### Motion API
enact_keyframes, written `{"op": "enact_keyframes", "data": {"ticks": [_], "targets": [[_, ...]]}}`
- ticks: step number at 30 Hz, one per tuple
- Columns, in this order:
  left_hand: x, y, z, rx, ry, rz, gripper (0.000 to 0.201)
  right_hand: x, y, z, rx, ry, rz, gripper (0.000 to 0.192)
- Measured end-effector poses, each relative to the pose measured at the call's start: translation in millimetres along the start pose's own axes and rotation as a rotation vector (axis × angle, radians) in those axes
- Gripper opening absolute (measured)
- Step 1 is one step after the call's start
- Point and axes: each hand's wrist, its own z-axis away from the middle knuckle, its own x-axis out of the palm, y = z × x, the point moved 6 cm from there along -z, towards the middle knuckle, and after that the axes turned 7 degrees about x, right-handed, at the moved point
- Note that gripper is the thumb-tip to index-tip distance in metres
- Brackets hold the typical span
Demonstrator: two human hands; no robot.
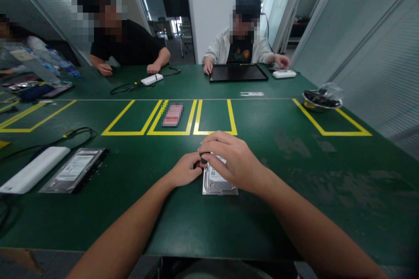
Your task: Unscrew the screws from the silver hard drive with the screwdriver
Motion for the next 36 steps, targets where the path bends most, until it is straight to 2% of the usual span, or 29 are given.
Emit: {"op": "enact_keyframes", "data": {"ticks": [8, 18, 25, 31, 36], "targets": [[-2.0, 3.8, -0.4, 0.016, 0.031, -0.021, 0.023, -2.3, -4.7, 1.0, -0.070, 0.054, 0.011, 0.020], [-3.9, 5.9, 0.1, 0.026, 0.047, -0.071, 0.022, -1.5, -1.3, 0.8, 0.000, 0.038, 0.015, 0.018], [-0.6, 2.2, 0.1, 0.024, 0.018, -0.037, 0.023, -3.1, -2.3, 0.7, -0.041, 0.049, 0.014, 0.019], [-3.3, 6.1, -0.1, 0.026, 0.048, -0.041, 0.023, -2.9, -4.1, 0.8, -0.071, 0.062, 0.007, 0.020], [-4.6, 6.8, 0.1, 0.020, 0.055, -0.058, 0.024, -2.2, -1.8, 0.1, -0.010, 0.031, 0.012, 0.018]]}}
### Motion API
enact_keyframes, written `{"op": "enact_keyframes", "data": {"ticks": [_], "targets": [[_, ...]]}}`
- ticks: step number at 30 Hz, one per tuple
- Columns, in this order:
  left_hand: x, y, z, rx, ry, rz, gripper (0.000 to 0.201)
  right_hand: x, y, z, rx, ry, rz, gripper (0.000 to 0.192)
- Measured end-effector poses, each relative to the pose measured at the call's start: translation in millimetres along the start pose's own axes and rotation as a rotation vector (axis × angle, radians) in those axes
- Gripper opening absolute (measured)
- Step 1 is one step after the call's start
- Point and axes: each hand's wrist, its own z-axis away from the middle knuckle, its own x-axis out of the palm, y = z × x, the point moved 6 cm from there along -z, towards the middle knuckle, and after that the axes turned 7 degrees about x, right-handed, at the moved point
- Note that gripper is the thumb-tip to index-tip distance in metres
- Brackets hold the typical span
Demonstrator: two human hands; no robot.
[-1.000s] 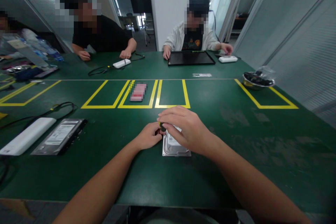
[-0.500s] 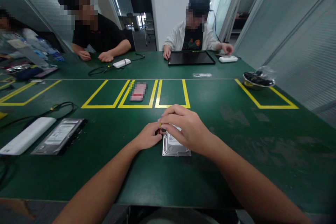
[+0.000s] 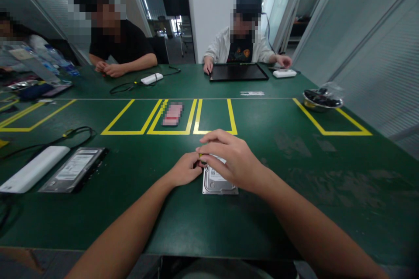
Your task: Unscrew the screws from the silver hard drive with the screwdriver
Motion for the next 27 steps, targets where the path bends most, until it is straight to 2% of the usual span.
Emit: {"op": "enact_keyframes", "data": {"ticks": [6, 15, 21, 27], "targets": [[3.6, -4.9, 0.0, -0.023, -0.047, 0.026, 0.020, -1.8, -0.6, -0.5, -0.012, 0.013, -0.016, 0.017], [4.6, -4.3, -0.4, -0.016, -0.054, 0.051, 0.024, -1.2, -2.2, -0.5, -0.056, 0.024, -0.011, 0.021], [2.2, -3.9, 0.6, -0.009, -0.003, 0.014, 0.020, -1.1, -3.4, 0.0, -0.052, 0.005, -0.044, 0.022], [3.8, -6.1, 0.4, -0.023, -0.037, 0.029, 0.020, -2.3, -3.2, 0.5, -0.046, -0.008, -0.059, 0.024]]}}
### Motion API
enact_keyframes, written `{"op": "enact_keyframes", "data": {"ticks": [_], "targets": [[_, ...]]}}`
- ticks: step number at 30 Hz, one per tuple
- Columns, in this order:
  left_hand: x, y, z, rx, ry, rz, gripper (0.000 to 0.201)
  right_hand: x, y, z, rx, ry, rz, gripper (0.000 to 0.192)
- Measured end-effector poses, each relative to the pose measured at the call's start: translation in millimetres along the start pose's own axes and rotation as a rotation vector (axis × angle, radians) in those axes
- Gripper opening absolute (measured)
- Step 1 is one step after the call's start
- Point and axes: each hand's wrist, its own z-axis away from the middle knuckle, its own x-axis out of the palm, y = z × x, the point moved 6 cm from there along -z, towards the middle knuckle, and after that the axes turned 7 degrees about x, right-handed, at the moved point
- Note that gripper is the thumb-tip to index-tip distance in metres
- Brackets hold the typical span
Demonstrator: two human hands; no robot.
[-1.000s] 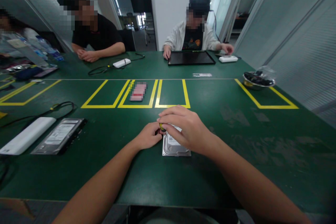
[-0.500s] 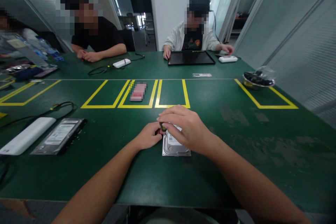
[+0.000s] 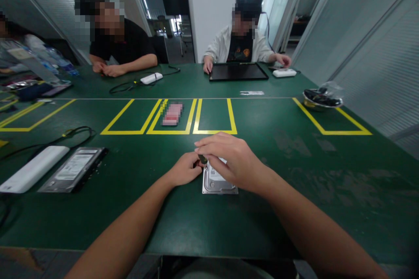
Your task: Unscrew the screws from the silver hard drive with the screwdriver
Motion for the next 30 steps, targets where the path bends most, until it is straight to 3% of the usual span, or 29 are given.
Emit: {"op": "enact_keyframes", "data": {"ticks": [15, 30], "targets": [[-4.2, 8.9, -0.2, 0.008, 0.024, -0.035, 0.022, 0.2, 3.1, 1.0, 0.054, 0.003, -0.010, 0.018], [0.9, -1.8, -0.1, 0.000, -0.003, 0.004, 0.022, 0.3, 2.9, 0.3, 0.004, 0.021, 0.015, 0.022]]}}
